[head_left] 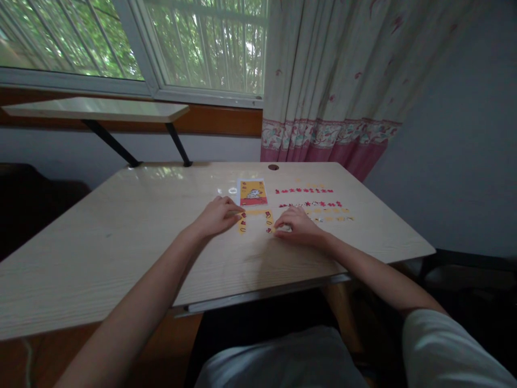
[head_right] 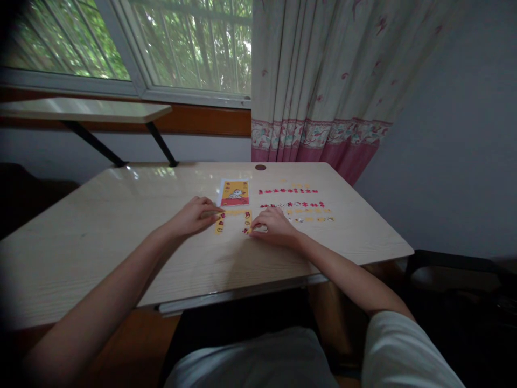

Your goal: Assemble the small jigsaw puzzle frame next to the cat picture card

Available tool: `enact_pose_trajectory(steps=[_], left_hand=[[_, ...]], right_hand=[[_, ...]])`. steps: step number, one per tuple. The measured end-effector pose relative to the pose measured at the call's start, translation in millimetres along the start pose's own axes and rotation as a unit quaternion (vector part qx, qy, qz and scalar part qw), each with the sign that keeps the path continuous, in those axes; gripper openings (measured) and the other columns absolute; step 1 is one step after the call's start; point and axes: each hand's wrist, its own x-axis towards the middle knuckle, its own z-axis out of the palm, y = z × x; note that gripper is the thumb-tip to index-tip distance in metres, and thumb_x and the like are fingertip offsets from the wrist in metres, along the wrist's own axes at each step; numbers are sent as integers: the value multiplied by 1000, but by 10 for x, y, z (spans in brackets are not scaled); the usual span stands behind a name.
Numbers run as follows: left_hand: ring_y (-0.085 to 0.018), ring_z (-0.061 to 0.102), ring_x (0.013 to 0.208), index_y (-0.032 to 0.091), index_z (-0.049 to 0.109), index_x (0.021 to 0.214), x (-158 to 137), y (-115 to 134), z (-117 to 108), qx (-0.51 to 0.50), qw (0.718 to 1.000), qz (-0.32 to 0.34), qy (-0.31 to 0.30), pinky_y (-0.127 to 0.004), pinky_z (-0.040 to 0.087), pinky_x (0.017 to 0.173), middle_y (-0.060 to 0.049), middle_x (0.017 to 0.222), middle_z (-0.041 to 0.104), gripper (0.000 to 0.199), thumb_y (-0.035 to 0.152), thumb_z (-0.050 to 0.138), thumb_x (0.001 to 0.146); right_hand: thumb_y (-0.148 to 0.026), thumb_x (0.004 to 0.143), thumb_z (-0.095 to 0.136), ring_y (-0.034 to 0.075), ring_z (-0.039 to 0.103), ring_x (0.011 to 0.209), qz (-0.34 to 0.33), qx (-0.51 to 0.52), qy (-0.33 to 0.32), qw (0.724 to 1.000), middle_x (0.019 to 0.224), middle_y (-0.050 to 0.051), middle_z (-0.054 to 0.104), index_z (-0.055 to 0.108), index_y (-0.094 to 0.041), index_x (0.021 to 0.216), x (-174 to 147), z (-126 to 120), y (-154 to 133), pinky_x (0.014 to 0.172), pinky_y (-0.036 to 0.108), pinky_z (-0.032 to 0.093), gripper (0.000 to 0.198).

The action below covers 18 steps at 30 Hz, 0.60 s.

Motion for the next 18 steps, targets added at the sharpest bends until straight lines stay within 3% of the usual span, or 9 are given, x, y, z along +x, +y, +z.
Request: enact_pose_trajectory(steps=[4, 18], left_hand=[[-22, 52, 88, 25, 69, 106, -9, -51, 28, 22, 1000, -10, -13, -38, 40, 82, -9, 96, 59, 30, 35, 52, 83], [-23, 51, 89, 26, 68, 108, -10, -35, 32, 39, 999, -17, -25, -37, 38, 83, -9, 96, 59, 32, 39, 52, 83]], right_hand=[[-42, 77, 65, 20, 52, 90, 11, -7, -39, 999, 86, 3, 68, 69, -23, 84, -16, 8, -15, 85, 36, 28, 21], [-39, 80, 62, 20, 51, 90, 9, -19, -47, 999, 90, 4, 68, 68, -20, 90, -12, -12, -31, 82, 34, 28, 22]])
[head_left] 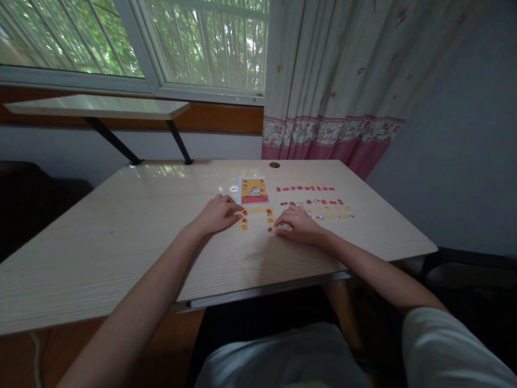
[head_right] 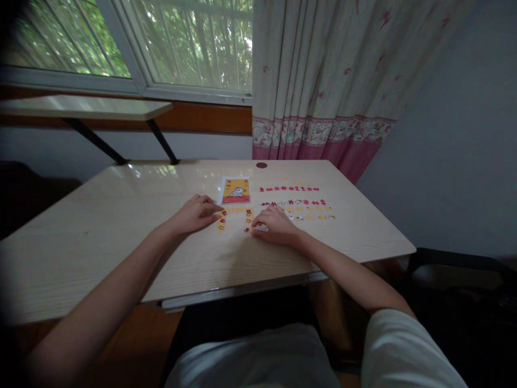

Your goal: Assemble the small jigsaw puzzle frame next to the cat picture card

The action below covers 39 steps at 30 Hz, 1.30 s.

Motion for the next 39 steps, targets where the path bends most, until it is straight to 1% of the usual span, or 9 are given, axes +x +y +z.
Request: enact_pose_trajectory(steps=[7, 13, 16, 19, 23, 27, 34, 39], left_hand=[[-23, 51, 88, 24, 68, 109, 4, 2, -10, 4, 1000, 1, -3, -37, 38, 83, -10, 96, 59, 34, 41, 51, 84], [-24, 50, 87, 25, 66, 112, 3, -26, 10, 9, 1000, 3, 2, -37, 37, 82, -10, 97, 59, 37, 43, 50, 84], [-23, 50, 88, 28, 66, 113, 0, -31, 10, 3, 1000, 9, 3, -37, 37, 82, -9, 97, 58, 35, 42, 51, 84], [-23, 49, 88, 30, 67, 110, -4, -28, 6, -2, 1000, 13, 1, -37, 37, 83, -8, 95, 58, 32, 41, 51, 84], [-23, 49, 90, 29, 67, 109, -7, -13, -2, -1, 1000, 9, -5, -37, 36, 83, -8, 96, 59, 34, 45, 50, 84], [-23, 49, 89, 29, 67, 109, -7, -8, -5, -1, 1000, 10, -5, -37, 36, 84, -8, 97, 59, 36, 49, 54, 82], [-23, 49, 89, 30, 68, 107, -4, -10, -2, -9, 1000, 7, -5, -37, 34, 84, -8, 95, 59, 36, 51, 55, 80], [-24, 49, 89, 29, 68, 108, -4, 0, -9, -7, 1000, 8, -6, -37, 34, 84, -8, 96, 60, 36, 49, 55, 81]], right_hand=[[-34, 83, 59, 20, 51, 89, -1, -6, 18, 1000, 87, 4, 68, 69, -21, 87, 14, 42, -5, 82, 34, 28, 17], [-33, 83, 58, 20, 51, 89, -19, -18, 14, 1000, 90, 5, 68, 69, -22, 96, 20, 57, 6, 82, 34, 29, 20], [-33, 84, 57, 20, 51, 88, -24, -21, 14, 999, 88, 4, 68, 70, -23, 91, 21, 71, 15, 82, 35, 29, 18], [-33, 83, 58, 20, 51, 89, -16, -16, 21, 1000, 87, 4, 68, 70, -23, 89, 21, 71, 8, 83, 35, 29, 17], [-34, 83, 59, 20, 51, 89, -12, -14, 15, 1000, 87, 5, 68, 70, -21, 89, 23, 52, -22, 83, 35, 29, 18], [-34, 83, 58, 20, 52, 88, -11, -17, 10, 1000, 87, 5, 68, 69, -21, 89, 32, 59, -34, 82, 35, 29, 18], [-34, 83, 58, 20, 52, 88, -6, -18, 32, 999, 85, 5, 68, 69, -21, 85, 44, 109, -20, 83, 35, 29, 18], [-34, 83, 58, 20, 52, 87, 1, -21, 36, 999, 85, 4, 69, 69, -20, 85, 53, 102, -42, 84, 35, 30, 18]])
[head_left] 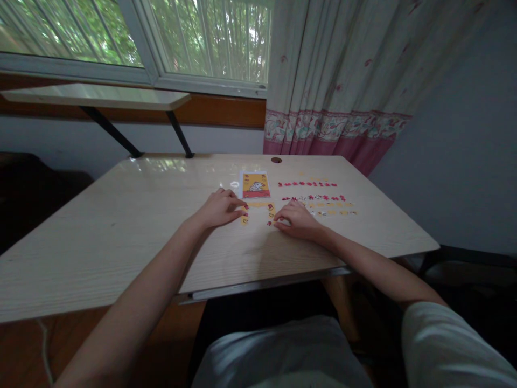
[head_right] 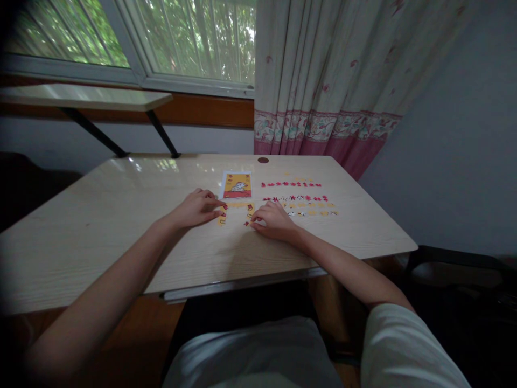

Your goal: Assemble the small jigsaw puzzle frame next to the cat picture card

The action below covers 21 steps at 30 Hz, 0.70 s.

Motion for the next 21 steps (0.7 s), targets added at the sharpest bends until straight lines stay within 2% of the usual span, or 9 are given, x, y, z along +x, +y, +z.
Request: enact_pose_trajectory(steps=[10, 21], left_hand=[[-25, 49, 90, 28, 67, 109, 3, 42, -35, 11, 1000, 0, -11, -37, 34, 84, -8, 96, 61, 36, 47, 53, 81], [-25, 49, 91, 28, 66, 111, 1, 39, -31, 22, 1000, -3, -20, -37, 35, 84, -8, 98, 60, 39, 50, 51, 83]], right_hand=[[-33, 83, 58, 20, 52, 88, 32, -4, 2, 999, 86, 4, 68, 69, -21, 84, 9, 21, 8, 84, 35, 30, 16], [-36, 80, 59, 19, 50, 85, -20, 3, -17, 1000, 82, 2, 67, 67, -20, 83, -30, -47, 4, 80, 32, 27, 18]])
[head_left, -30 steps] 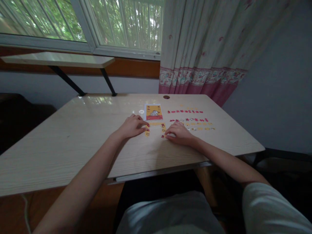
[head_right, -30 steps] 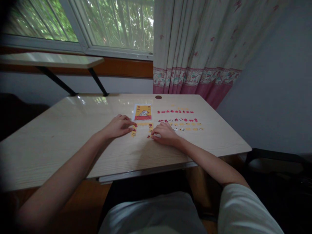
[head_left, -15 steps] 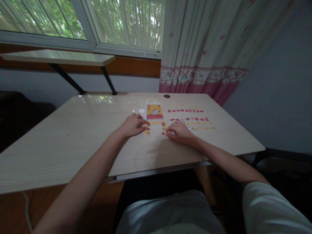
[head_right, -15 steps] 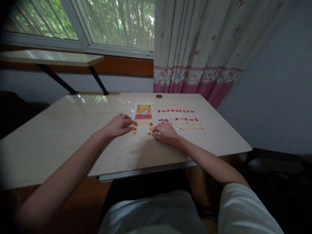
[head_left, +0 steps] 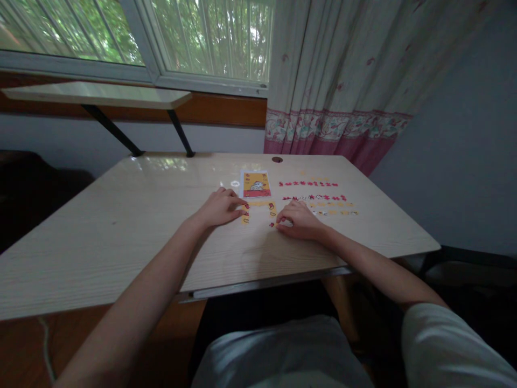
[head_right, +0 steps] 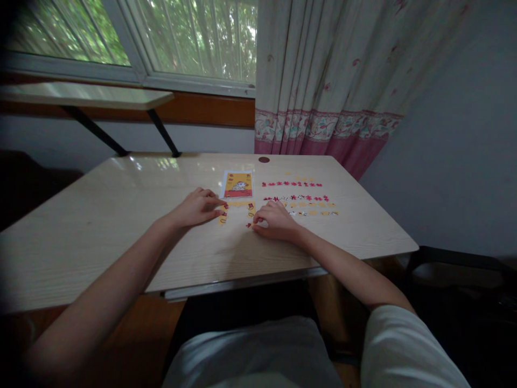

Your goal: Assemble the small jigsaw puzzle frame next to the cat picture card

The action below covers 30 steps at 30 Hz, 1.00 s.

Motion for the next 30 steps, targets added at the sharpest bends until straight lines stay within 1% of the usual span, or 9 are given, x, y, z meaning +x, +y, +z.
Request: enact_pose_trajectory(steps=[2, 5, 7, 9, 13, 16, 21, 25, 30], left_hand=[[-25, 50, 92, 28, 66, 111, 1, -5, 5, 1, 1000, -4, 1, -38, 35, 84, -9, 99, 60, 40, 52, 51, 82], [-25, 50, 93, 27, 66, 111, 0, -17, 11, -3, 1000, -3, -1, -38, 35, 84, -9, 100, 60, 44, 56, 52, 80], [-25, 50, 93, 27, 65, 111, 0, -24, 12, -8, 1000, 1, -4, -38, 35, 84, -8, 100, 60, 48, 60, 52, 79], [-25, 50, 93, 26, 65, 111, 0, -27, 12, -11, 1000, 4, -7, -39, 35, 85, -8, 100, 60, 50, 62, 53, 77], [-25, 50, 93, 25, 65, 112, 0, -26, 15, -4, 1000, 4, -6, -38, 35, 85, -9, 98, 60, 53, 63, 51, 78], [-25, 51, 92, 25, 65, 113, 1, -30, 21, 2, 1000, 2, -3, -38, 36, 84, -9, 96, 59, 54, 63, 50, 78], [-25, 51, 91, 26, 62, 118, 5, -47, 23, 4, 1000, -15, -7, -37, 37, 83, -9, 96, 58, 55, 63, 46, 81], [-25, 51, 90, 25, 61, 119, 4, -37, 16, 5, 1000, -22, -4, -37, 38, 82, -10, 97, 58, 55, 62, 45, 82], [-25, 51, 89, 22, 61, 118, 1, -43, 12, 5, 1000, -7, 9, -38, 37, 84, -10, 96, 58, 53, 59, 45, 83]], right_hand=[[-37, 81, 59, 19, 50, 86, 4, 1, 1, 1000, 85, 3, 67, 67, -20, 84, 9, -10, 18, 81, 32, 28, 19], [-36, 84, 55, 19, 51, 87, 34, -8, 20, 999, 89, 5, 67, 67, -18, 85, 60, -31, 83, 82, 32, 29, 22], [-36, 87, 51, 19, 50, 88, 49, -22, 33, 998, 90, 6, 66, 68, -18, 89, 113, -51, 142, 81, 32, 30, 25], [-38, 88, 50, 20, 49, 88, 59, -39, 31, 997, 91, 7, 65, 69, -19, 95, 174, -73, 192, 80, 32, 30, 28], [-46, 84, 55, 22, 48, 90, 68, -72, -12, 995, 96, 7, 63, 68, -25, 107, 287, -99, 231, 79, 33, 30, 34], [-49, 83, 55, 22, 48, 91, 61, -80, -47, 994, 98, 7, 62, 67, -27, 110, 357, -96, 236, 79, 32, 29, 37], [-51, 83, 54, 23, 48, 94, 69, -83, -60, 992, 101, 8, 62, 66, -27, 111, 430, -93, 282, 81, 33, 28, 38], [-50, 84, 54, 23, 48, 94, 65, -76, -54, 994, 101, 8, 62, 66, -27, 112, 451, -71, 314, 81, 34, 28, 38], [-44, 85, 55, 22, 50, 92, 48, -51, -14, 997, 98, 9, 64, 67, -23, 108, 415, -37, 308, 81, 33, 30, 34]])
